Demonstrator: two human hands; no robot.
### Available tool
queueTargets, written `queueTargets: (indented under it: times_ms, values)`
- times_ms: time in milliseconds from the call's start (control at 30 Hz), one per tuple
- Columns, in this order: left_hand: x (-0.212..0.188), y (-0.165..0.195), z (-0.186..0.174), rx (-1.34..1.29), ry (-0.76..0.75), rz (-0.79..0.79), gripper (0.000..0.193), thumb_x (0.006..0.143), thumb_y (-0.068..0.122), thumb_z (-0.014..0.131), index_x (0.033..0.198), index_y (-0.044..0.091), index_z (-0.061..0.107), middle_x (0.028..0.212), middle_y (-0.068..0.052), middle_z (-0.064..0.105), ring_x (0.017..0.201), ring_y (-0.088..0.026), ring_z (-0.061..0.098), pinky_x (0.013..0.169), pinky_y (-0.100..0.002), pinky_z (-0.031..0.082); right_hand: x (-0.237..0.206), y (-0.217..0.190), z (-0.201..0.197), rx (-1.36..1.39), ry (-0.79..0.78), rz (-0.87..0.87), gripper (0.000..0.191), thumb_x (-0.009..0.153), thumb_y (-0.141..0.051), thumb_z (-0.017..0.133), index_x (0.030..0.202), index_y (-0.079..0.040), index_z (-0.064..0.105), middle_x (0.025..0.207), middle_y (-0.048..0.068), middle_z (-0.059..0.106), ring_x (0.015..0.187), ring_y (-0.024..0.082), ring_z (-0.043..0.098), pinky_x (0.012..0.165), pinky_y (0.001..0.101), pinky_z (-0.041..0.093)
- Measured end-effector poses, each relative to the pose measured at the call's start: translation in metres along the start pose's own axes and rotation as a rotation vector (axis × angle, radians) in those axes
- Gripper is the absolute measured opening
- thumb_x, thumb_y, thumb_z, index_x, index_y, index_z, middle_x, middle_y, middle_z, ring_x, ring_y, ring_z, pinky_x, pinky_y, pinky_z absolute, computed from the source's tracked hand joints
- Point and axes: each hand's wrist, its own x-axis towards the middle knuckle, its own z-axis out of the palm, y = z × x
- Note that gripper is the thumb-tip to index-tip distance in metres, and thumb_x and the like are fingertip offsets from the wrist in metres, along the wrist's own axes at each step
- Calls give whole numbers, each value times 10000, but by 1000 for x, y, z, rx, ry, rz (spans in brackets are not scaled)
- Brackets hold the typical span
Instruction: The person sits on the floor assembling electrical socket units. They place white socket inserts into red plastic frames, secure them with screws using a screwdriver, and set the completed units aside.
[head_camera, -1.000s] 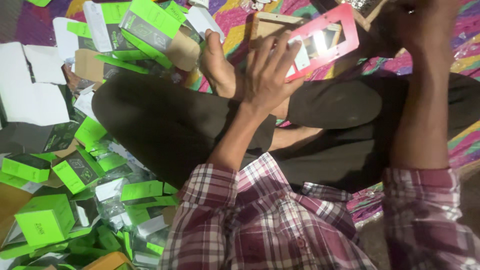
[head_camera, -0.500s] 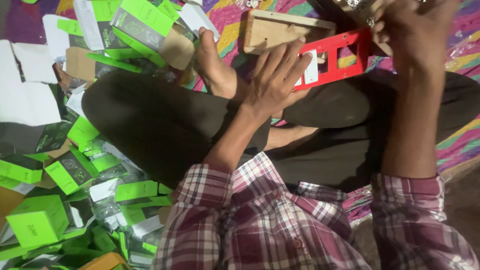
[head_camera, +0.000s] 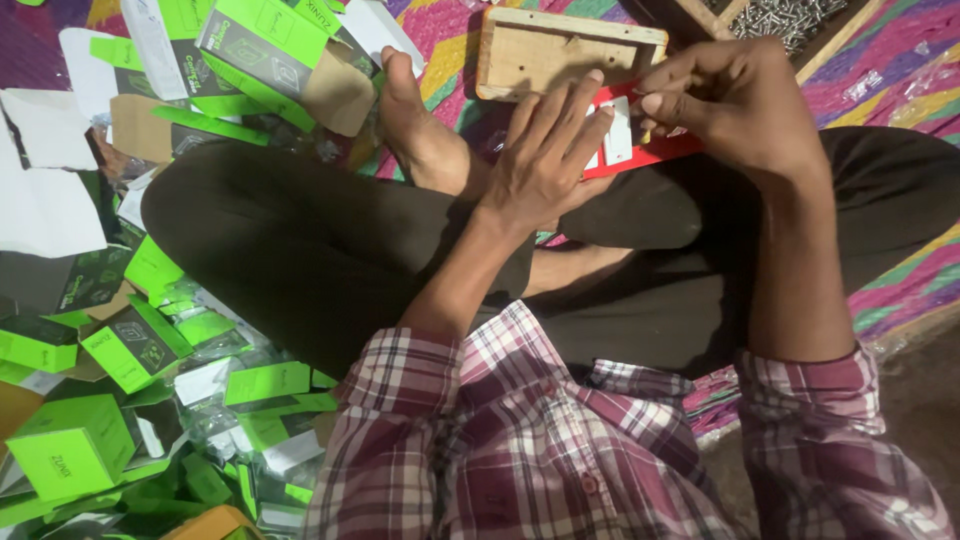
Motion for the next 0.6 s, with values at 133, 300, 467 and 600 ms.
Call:
queueTargets:
  times_ms: [133, 300, 467, 600]
  values:
    - [1, 0, -2, -9, -12, 3, 586, 853, 344, 896, 1266, 3, 658, 1507, -215, 485, 1333, -369, 527, 1106, -512, 426, 2, 3, -1, -336, 13, -116, 100, 1013, -45, 804, 1097, 3, 777, 973, 86, 749, 859, 131, 710, 745, 268, 566]
    - [3, 2, -3, -12, -25, 4, 624, 804, 352, 897, 1255, -8, 660, 1494, -219, 492, 1326, -380, 521, 1093, -530, 426, 6, 10, 3, -389, -20, -196, 100, 994, -59, 828, 1072, -16, 782, 1015, 92, 744, 888, 139, 709, 768, 275, 566]
    - [2, 3, -1, -9, -14, 16, 619, 823, 339, 908, 1256, -22, 651, 1510, -218, 481, 1349, -380, 512, 1095, -522, 427, 7, 13, 8, -398, -30, -174, 106, 984, -69, 826, 1055, -9, 776, 983, 83, 732, 858, 137, 700, 751, 279, 567]
    - [2, 2, -2, -2, -26, 23, 621, 807, 331, 906, 1248, -30, 659, 1472, -227, 516, 1318, -380, 527, 1076, -519, 433, 8, 8, 11, -372, 11, -78, 194, 954, -135, 858, 1063, -20, 746, 929, 58, 725, 825, 115, 693, 738, 272, 566]
